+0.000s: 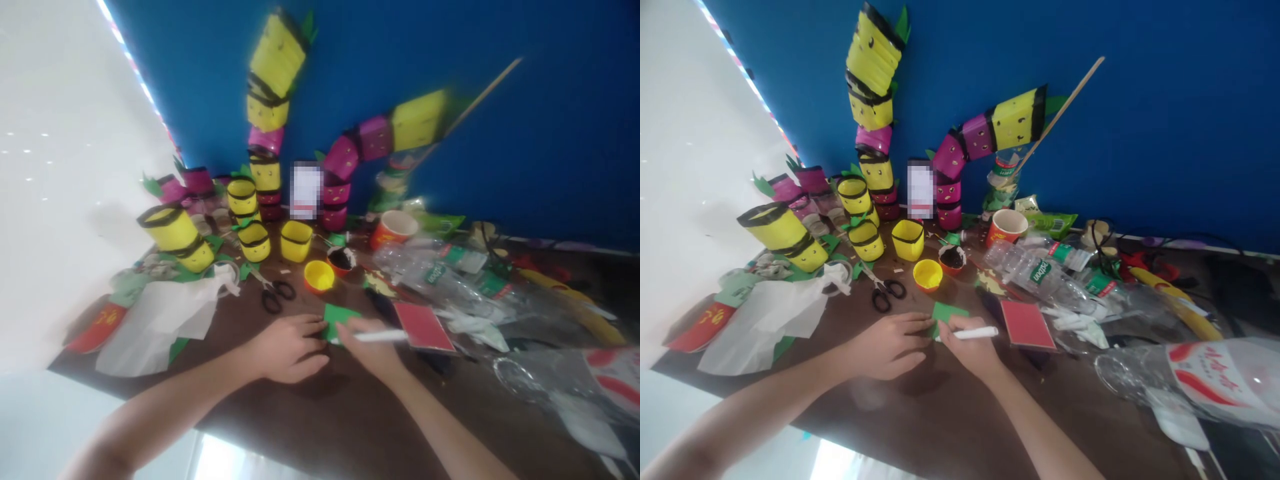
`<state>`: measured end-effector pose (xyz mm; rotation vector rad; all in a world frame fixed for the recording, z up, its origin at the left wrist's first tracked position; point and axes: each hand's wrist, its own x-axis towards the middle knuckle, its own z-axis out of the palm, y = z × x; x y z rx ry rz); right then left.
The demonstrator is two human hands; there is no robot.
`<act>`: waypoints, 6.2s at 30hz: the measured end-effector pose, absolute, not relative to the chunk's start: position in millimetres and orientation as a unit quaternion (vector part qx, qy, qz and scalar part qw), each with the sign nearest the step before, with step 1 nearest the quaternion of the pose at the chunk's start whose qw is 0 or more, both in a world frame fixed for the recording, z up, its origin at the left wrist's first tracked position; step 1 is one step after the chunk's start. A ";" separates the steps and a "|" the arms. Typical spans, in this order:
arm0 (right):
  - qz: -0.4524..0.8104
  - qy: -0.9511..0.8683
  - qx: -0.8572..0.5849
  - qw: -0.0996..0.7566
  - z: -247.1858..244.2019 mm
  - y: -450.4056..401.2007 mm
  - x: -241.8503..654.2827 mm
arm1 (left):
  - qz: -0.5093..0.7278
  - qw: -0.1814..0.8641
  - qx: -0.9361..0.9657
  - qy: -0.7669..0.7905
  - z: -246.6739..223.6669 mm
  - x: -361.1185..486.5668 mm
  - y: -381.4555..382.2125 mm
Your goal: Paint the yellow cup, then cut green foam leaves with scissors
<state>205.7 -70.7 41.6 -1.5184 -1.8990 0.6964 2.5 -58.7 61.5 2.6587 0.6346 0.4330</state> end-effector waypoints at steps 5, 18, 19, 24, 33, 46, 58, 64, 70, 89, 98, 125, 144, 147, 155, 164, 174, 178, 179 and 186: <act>0.256 -0.721 -0.570 0.299 41.9 -71.0 204.1 | 0.146 0.196 0.945 0.217 65.1 1.7 -57.4; 0.254 -0.705 -0.582 0.315 40.7 -72.3 202.0 | 0.147 0.199 0.940 0.235 65.3 1.6 -58.0; 0.255 -0.705 -0.582 0.315 41.3 -72.2 201.5 | 0.147 0.199 0.940 0.237 65.2 1.5 -58.1; 0.255 -0.694 -0.597 0.312 44.1 -71.9 198.5 | 0.151 0.194 0.939 0.240 64.6 1.5 -58.4; 0.276 -0.682 -0.605 0.305 45.3 -71.8 197.2 | 0.156 0.197 0.937 0.241 62.6 2.9 -58.1; 0.262 -0.685 -0.604 0.311 39.4 -71.9 196.6 | 0.182 0.195 0.932 0.246 57.9 2.2 -56.8; 0.297 -0.676 -0.602 0.303 38.7 -70.8 200.0 | 0.152 0.212 0.932 0.251 60.1 1.6 -54.5; 0.259 -0.686 -0.610 0.302 34.7 -72.5 200.2 | 0.141 0.205 0.936 0.249 63.4 2.9 -54.0; 0.230 -0.686 -0.619 0.305 32.5 -74.7 200.5 | 0.136 0.198 0.938 0.251 65.0 2.8 -54.7; 0.217 -0.706 -0.606 0.294 36.8 -76.3 208.5 | 0.127 0.206 0.937 0.251 62.4 2.4 -54.2; 0.223 -0.695 -0.615 0.297 38.1 -77.6 208.0 | 0.136 0.205 0.936 0.250 61.4 2.2 -54.3; 0.262 -0.682 -0.614 0.300 35.5 -74.2 208.1 | 0.141 0.199 0.938 0.247 57.1 1.8 -54.8; 0.209 -0.692 -0.620 0.305 43.0 -78.1 208.4 | 0.128 0.202 0.939 0.248 59.3 1.8 -54.7; 0.208 -0.683 -0.629 0.307 43.0 -78.1 208.5 | 0.123 0.202 0.940 0.246 58.3 1.3 -54.7; 0.201 -0.648 -0.659 0.324 41.6 -75.9 209.0 | 0.120 0.192 0.941 0.250 54.5 1.2 -55.1; 0.156 -0.614 -0.697 0.337 36.4 -73.1 212.3 | 0.119 0.184 0.944 0.247 57.4 0.9 -55.5; 0.230 -0.588 -0.695 0.344 42.1 -71.4 215.6 | 0.120 0.152 0.953 0.234 47.7 8.2 -55.5; 0.260 -0.587 -0.691 0.331 41.5 -70.7 217.9 | 0.104 0.150 0.952 0.245 48.1 9.4 -57.0; 0.259 -0.589 -0.693 0.325 41.2 -70.7 218.5 | 0.101 0.151 0.952 0.246 48.3 9.4 -57.2; 0.247 -0.603 -0.694 0.307 41.3 -71.7 221.3 | 0.101 0.148 0.951 0.254 48.7 8.9 -58.5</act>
